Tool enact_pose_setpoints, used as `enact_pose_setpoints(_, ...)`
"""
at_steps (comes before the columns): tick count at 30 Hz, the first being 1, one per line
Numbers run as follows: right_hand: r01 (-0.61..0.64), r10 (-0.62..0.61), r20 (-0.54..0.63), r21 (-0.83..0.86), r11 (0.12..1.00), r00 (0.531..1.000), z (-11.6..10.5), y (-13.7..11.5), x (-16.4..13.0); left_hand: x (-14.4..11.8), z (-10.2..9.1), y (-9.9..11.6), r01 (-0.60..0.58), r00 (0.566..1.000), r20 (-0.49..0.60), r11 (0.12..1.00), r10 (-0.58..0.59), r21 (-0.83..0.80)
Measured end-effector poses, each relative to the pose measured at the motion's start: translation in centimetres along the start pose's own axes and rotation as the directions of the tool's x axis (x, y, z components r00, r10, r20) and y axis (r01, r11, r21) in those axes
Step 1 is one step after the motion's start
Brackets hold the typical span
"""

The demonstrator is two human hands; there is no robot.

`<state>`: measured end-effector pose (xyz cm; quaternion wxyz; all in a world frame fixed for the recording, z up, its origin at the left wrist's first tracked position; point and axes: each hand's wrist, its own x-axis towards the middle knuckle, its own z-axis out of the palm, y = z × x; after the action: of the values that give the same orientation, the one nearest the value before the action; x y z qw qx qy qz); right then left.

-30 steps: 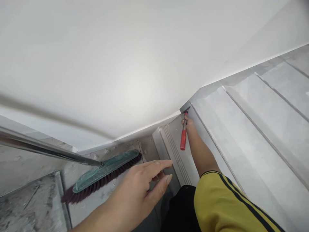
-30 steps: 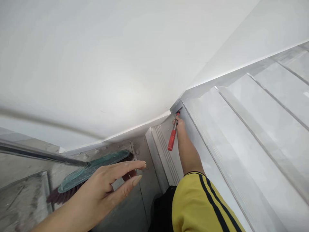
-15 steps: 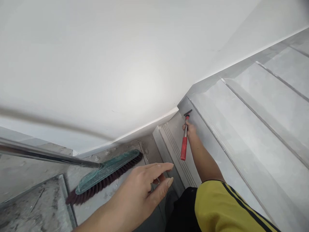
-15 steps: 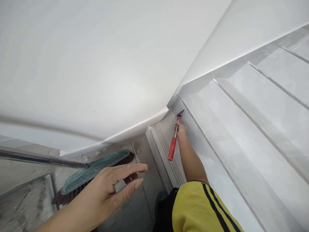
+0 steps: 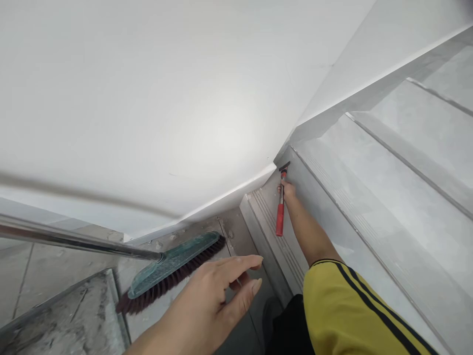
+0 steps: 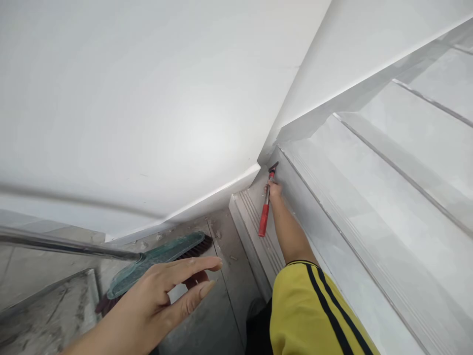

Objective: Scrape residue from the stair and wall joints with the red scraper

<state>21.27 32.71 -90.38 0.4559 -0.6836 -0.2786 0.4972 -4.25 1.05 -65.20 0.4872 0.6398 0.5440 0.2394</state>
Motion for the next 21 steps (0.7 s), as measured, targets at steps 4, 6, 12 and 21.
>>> enact_pose_setpoints(4,0.015,-0.015,-0.012,0.006,1.0,1.0,0.2,0.4,0.5,0.6,0.0,-0.3,0.041,0.997,0.065,0.999,-0.041,-0.002)
enact_pose_setpoints(6,0.026,-0.025,-0.042,0.016,1.0,0.999,0.8,0.6,0.7,0.6,-0.1,-0.4,0.053,0.997,0.056,0.999,-0.052,-0.005)
enact_pose_setpoints(12,0.059,-0.06,-0.052,-0.017,0.998,0.997,1.0,1.2,1.0,0.2,-0.5,-0.5,0.062,0.998,0.024,0.998,-0.062,0.006)
enact_pose_setpoints(21,0.074,-0.081,-0.081,-0.088,0.993,0.993,1.4,1.1,1.2,1.1,-0.4,-1.1,0.085,0.994,0.069,0.996,-0.084,-0.008)
